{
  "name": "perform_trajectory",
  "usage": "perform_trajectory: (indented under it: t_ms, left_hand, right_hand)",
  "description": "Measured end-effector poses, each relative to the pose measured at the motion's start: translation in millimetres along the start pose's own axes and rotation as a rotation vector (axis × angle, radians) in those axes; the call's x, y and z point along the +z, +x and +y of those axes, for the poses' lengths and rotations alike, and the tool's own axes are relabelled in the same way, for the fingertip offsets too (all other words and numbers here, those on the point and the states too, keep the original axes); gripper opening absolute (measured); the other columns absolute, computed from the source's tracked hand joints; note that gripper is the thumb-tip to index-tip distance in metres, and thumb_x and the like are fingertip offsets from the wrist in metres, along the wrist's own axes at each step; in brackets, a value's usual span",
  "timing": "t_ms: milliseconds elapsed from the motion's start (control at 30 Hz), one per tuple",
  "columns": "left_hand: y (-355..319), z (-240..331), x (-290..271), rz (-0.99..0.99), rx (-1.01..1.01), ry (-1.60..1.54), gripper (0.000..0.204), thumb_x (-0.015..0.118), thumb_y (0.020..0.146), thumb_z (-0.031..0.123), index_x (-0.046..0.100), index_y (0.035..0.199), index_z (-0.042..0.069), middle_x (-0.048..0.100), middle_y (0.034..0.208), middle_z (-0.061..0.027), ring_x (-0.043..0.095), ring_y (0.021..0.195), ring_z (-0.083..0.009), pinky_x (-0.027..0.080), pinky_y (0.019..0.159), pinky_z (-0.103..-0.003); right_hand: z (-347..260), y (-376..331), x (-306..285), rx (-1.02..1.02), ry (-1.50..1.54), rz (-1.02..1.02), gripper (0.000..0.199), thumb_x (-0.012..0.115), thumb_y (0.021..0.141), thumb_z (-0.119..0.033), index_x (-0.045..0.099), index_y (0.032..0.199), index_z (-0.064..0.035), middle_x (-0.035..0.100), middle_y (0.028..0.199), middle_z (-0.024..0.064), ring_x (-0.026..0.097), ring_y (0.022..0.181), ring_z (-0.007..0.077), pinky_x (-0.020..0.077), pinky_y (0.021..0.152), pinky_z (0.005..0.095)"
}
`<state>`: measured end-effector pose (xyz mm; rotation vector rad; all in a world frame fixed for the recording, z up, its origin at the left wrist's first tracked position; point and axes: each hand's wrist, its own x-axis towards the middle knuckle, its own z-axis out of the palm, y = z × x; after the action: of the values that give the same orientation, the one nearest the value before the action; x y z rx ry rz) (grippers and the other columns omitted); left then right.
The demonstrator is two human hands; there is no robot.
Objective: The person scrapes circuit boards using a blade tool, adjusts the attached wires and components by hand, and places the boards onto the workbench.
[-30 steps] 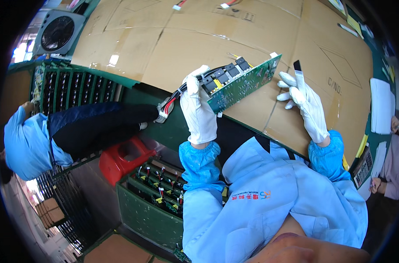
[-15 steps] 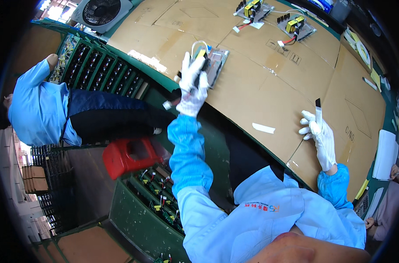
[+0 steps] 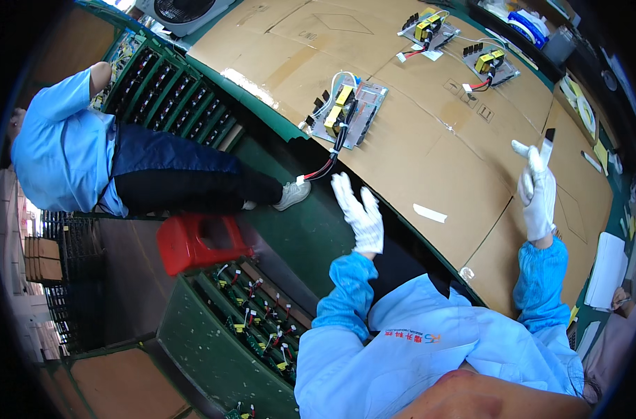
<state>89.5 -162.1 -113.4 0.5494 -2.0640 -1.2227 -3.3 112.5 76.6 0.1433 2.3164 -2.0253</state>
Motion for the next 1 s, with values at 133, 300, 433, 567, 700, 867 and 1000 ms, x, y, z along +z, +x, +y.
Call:
perform_trajectory:
  t_ms: [133,300,433,567,700,867,1000]
  left_hand:
    - [-50,7,1,-0.075,0.057,-0.050,0.054,0.055,0.093,0.006,0.038,0.143,-0.007,0.030,0.153,-0.0267,0.029,0.143,-0.0404,0.028,0.116,-0.045]
    - [-89,9,8,-0.133,0.113,-0.001,0.050,0.049,0.098,0.011,0.038,0.143,-0.007,0.032,0.152,-0.0257,0.036,0.139,-0.0387,0.032,0.114,-0.042]
    - [-91,13,11,-0.192,0.023,-0.023,0.047,0.047,0.099,0.016,0.042,0.141,-0.005,0.037,0.150,-0.0253,0.038,0.137,-0.0389,0.032,0.113,-0.042]
    - [-88,4,15,-0.244,0.003,-0.028,0.046,0.047,0.101,0.018,0.043,0.139,-0.005,0.040,0.147,-0.0257,0.039,0.136,-0.0392,0.031,0.113,-0.043]
    - [-82,2,6,-0.239,-0.043,0.046,0.042,0.046,0.101,0.021,0.047,0.134,-0.006,0.044,0.142,-0.0260,0.042,0.133,-0.0397,0.033,0.112,-0.044]
    - [-84,0,6,-0.220,-0.023,0.063,0.037,0.045,0.101,0.019,0.052,0.129,-0.004,0.050,0.137,-0.0243,0.046,0.128,-0.0395,0.035,0.109,-0.045]
    - [-84,2,1,-0.221,-0.033,0.094,0.034,0.044,0.100,0.015,0.054,0.126,-0.005,0.056,0.128,-0.0231,0.054,0.118,-0.0387,0.042,0.101,-0.044]
  right_hand:
    - [-9,37,0,-0.027,-0.125,-0.002,0.053,0.046,0.103,-0.044,0.061,0.127,-0.0002,0.041,0.066,-0.0061,0.037,0.058,0.0045,0.0306,0.054,0.0207]
    - [23,134,-13,-0.187,-0.185,-0.044,0.049,0.044,0.102,-0.045,0.056,0.138,-0.0139,0.061,0.121,0.0084,0.059,0.092,0.0118,0.0474,0.081,0.0271]
    - [29,219,-19,-0.515,-0.768,0.085,0.053,0.046,0.098,-0.035,0.041,0.150,-0.0245,0.043,0.150,0.0134,0.047,0.133,0.0298,0.0355,0.110,0.0380]
    - [43,290,-18,-0.655,-0.937,-0.042,0.051,0.044,0.096,-0.030,0.043,0.147,-0.0292,0.042,0.152,0.0109,0.041,0.138,0.0305,0.0307,0.115,0.0369]
    - [43,271,10,-0.787,-1.234,-0.072,0.042,0.042,0.097,-0.020,0.054,0.137,-0.0200,0.047,0.146,0.0074,0.049,0.130,0.0287,0.0390,0.109,0.0380]
    - [42,262,-7,-0.687,-1.107,-0.109,0.037,0.044,0.097,-0.015,0.057,0.132,-0.0140,0.052,0.140,0.0096,0.048,0.130,0.0306,0.0389,0.108,0.0367]
    - [43,247,-19,-0.859,-0.956,-0.309,0.056,0.045,0.080,0.007,0.059,0.129,-0.0152,0.054,0.138,0.0088,0.055,0.122,0.0309,0.0458,0.101,0.0367]
